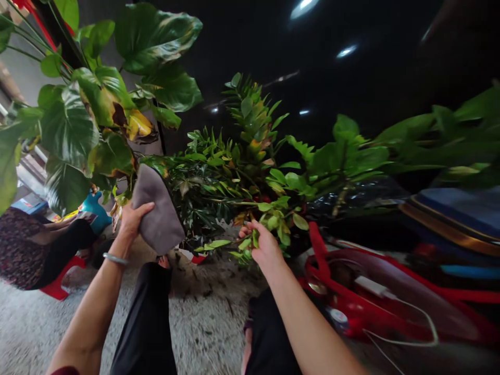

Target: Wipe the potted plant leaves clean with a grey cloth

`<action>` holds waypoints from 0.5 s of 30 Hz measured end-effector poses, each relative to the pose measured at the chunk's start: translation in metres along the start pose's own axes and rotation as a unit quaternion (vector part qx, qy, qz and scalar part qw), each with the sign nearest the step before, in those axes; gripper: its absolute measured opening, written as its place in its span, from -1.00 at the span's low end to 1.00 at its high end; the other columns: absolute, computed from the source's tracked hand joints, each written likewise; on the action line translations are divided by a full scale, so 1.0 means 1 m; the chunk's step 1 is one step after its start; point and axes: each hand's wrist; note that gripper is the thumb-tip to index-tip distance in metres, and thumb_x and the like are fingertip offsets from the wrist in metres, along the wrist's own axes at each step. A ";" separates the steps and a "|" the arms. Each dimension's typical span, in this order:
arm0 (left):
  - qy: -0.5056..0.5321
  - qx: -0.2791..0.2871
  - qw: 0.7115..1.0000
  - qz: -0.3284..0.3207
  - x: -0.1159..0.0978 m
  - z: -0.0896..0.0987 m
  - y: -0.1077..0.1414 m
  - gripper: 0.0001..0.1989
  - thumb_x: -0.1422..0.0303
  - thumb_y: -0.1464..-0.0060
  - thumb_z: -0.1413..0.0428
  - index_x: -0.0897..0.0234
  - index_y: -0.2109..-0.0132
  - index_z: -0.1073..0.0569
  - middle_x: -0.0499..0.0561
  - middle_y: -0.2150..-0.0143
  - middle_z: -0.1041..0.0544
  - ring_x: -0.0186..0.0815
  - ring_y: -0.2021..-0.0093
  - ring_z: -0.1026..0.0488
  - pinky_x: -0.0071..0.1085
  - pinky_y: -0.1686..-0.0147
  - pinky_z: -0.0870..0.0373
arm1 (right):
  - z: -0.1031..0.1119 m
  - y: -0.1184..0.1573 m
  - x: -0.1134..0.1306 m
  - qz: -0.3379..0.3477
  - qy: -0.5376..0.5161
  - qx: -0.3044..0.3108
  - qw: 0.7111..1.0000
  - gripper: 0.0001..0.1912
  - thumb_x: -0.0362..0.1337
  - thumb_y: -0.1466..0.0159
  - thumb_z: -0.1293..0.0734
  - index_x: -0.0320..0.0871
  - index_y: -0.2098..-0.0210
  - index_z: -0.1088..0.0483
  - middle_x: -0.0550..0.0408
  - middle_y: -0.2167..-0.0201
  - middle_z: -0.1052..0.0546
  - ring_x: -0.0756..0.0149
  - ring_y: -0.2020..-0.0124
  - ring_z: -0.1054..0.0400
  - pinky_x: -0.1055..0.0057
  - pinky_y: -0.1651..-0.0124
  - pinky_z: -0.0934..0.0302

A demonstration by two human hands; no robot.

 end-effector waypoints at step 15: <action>-0.008 0.043 0.999 0.006 -0.019 -0.005 0.011 -0.57 0.22 0.28 -0.38 0.26 0.20 -0.55 0.01 0.34 -0.62 -0.23 0.39 -0.51 -0.34 0.35 -0.46 | 0.002 0.009 0.007 -0.026 0.008 -0.009 1.000 -0.85 -0.32 -0.30 -0.33 -0.14 0.42 -0.37 0.19 0.66 -0.51 0.40 0.72 -0.38 0.52 0.65 -0.31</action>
Point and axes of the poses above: each hand's wrist, its own y-axis away from the middle knuckle, its own z-axis out of the back of the hand, x = y × z
